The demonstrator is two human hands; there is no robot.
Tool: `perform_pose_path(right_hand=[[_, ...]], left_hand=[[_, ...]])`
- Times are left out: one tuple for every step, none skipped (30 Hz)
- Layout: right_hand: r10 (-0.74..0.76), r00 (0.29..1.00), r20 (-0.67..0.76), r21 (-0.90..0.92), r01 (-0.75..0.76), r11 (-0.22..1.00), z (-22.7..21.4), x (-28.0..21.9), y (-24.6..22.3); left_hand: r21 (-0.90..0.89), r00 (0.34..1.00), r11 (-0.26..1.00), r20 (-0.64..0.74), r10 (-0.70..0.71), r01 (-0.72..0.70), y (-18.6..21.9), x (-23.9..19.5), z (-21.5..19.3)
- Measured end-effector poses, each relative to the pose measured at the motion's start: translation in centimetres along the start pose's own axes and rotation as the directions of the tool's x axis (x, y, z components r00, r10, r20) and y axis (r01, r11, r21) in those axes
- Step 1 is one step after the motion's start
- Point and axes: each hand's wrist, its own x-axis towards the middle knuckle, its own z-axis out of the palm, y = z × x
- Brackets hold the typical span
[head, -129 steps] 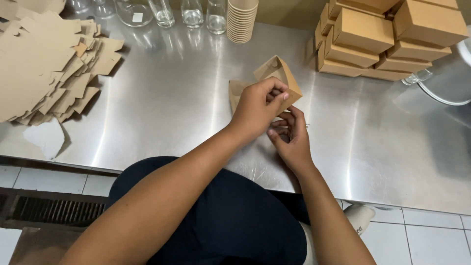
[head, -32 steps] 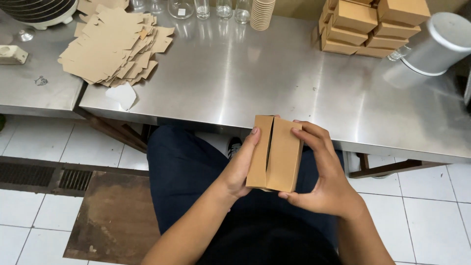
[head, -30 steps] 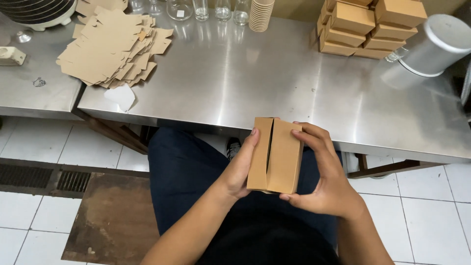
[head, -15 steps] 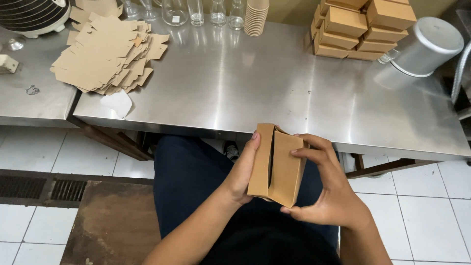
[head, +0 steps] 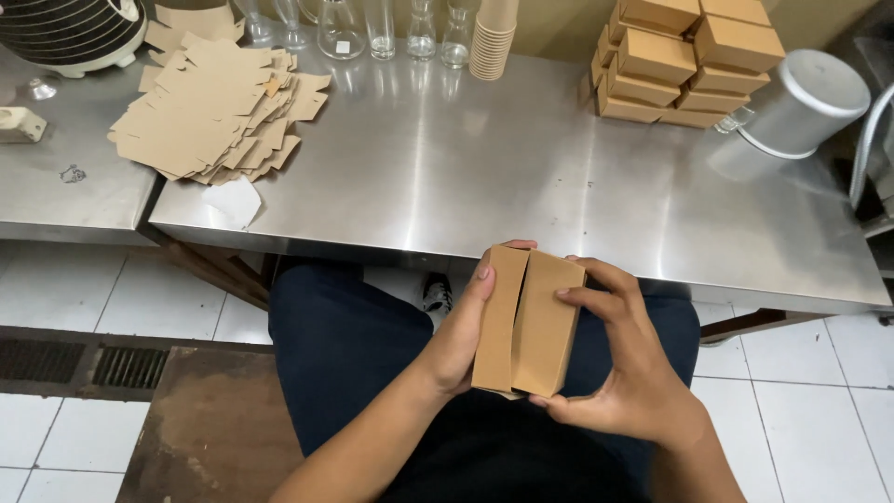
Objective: The person assembles a flat cardboard box by folding and tucking its flaps into place, then places the finished box on a stack. The person then picks up another flat cardboard piece and begins folding it.
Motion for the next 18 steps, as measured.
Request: perform_pose_path(right_hand=[[-0.008,1.0,0.004,-0.004,0.008,1.0,-0.1,0.5,-0.1],[-0.003,1.0,0.019,-0.002,0.003,1.0,-0.1,0.7,-0.3],[0.002,0.999,0.034,0.001,-0.002,1.0,0.0,0.9,-0.5],[0.003,0.999,0.044,0.007,-0.003,1.0,0.0,0.9,-0.7],[-0.004,0.999,0.053,-0.003,0.005,1.0,0.0,0.9,-0.8],[-0.016,0.998,0.057,-0.016,0.017,1.0,0.0,1.0,-0.8],[-0.018,0.998,0.061,-0.014,0.019,1.0,0.1,0.9,-1.0],[-0.015,0.998,0.062,-0.011,0.015,1.0,0.0,0.8,-1.0],[-0.011,0.998,0.063,-0.007,0.011,1.0,0.0,0.7,-1.0],[-0.007,0.998,0.065,-0.007,0.007,1.0,0.0,0.5,-1.0],[0.004,0.997,0.073,-0.019,-0.002,1.0,0.0,0.3,-0.9],[0.019,0.997,0.08,-0.032,-0.016,0.999,-0.1,0.0,-0.9],[0.028,0.996,0.08,-0.032,-0.025,0.999,0.0,-0.1,-1.0],[0.03,0.997,0.077,-0.04,-0.027,0.999,0.0,-0.1,-1.0],[0.033,0.997,0.074,-0.048,-0.029,0.998,0.0,0.0,-1.1],[0.025,0.997,0.075,-0.047,-0.021,0.999,-0.1,0.1,-1.1],[0.038,0.994,0.1,-0.076,-0.03,0.997,-0.1,0.2,-1.2],[0.046,0.991,0.125,-0.104,-0.033,0.994,-0.1,0.5,-1.2]], left_hand=[[-0.003,1.0,1.0,0.001,0.01,-0.01,0.1,0.2,-0.1],[-0.003,1.0,1.0,-0.001,0.028,-0.028,0.0,0.2,-0.2],[-0.004,0.999,0.999,-0.004,0.045,-0.045,-0.1,0.1,-0.3],[-0.011,0.999,0.999,-0.014,0.045,-0.045,-0.2,0.0,-0.3],[-0.027,0.998,0.997,-0.017,0.068,-0.068,-0.3,0.0,-0.4],[-0.039,0.996,0.995,-0.014,0.094,-0.094,-0.3,0.1,-0.5],[-0.04,0.995,0.994,-0.018,0.096,-0.097,-0.7,0.0,-0.7],[-0.058,0.995,0.993,0.004,0.101,-0.1,-1.0,0.1,-0.9],[-0.075,0.994,0.992,0.025,0.105,-0.103,-1.4,0.3,-1.0],[-0.078,0.994,0.992,0.024,0.102,-0.1,-1.4,0.2,-1.0],[-0.051,0.995,0.994,0.015,0.101,-0.1,-1.4,0.1,-1.1],[-0.024,0.995,0.995,0.006,0.095,-0.094,-1.5,0.0,-1.1],[-0.027,0.996,0.996,0.007,0.086,-0.086,-1.6,-0.1,-1.0],[-0.023,0.992,0.992,-0.019,0.122,-0.122,-1.7,-0.2,-1.0],[-0.019,0.987,0.987,-0.044,0.157,-0.158,-1.8,-0.3,-0.9],[-0.016,0.985,0.986,-0.045,0.165,-0.165,-1.7,-0.5,-0.9],[0.044,0.984,0.984,-0.03,0.174,-0.172,-1.5,-0.8,-0.9],[0.107,0.982,0.977,-0.016,0.187,-0.184,-1.2,-1.1,-1.0]])
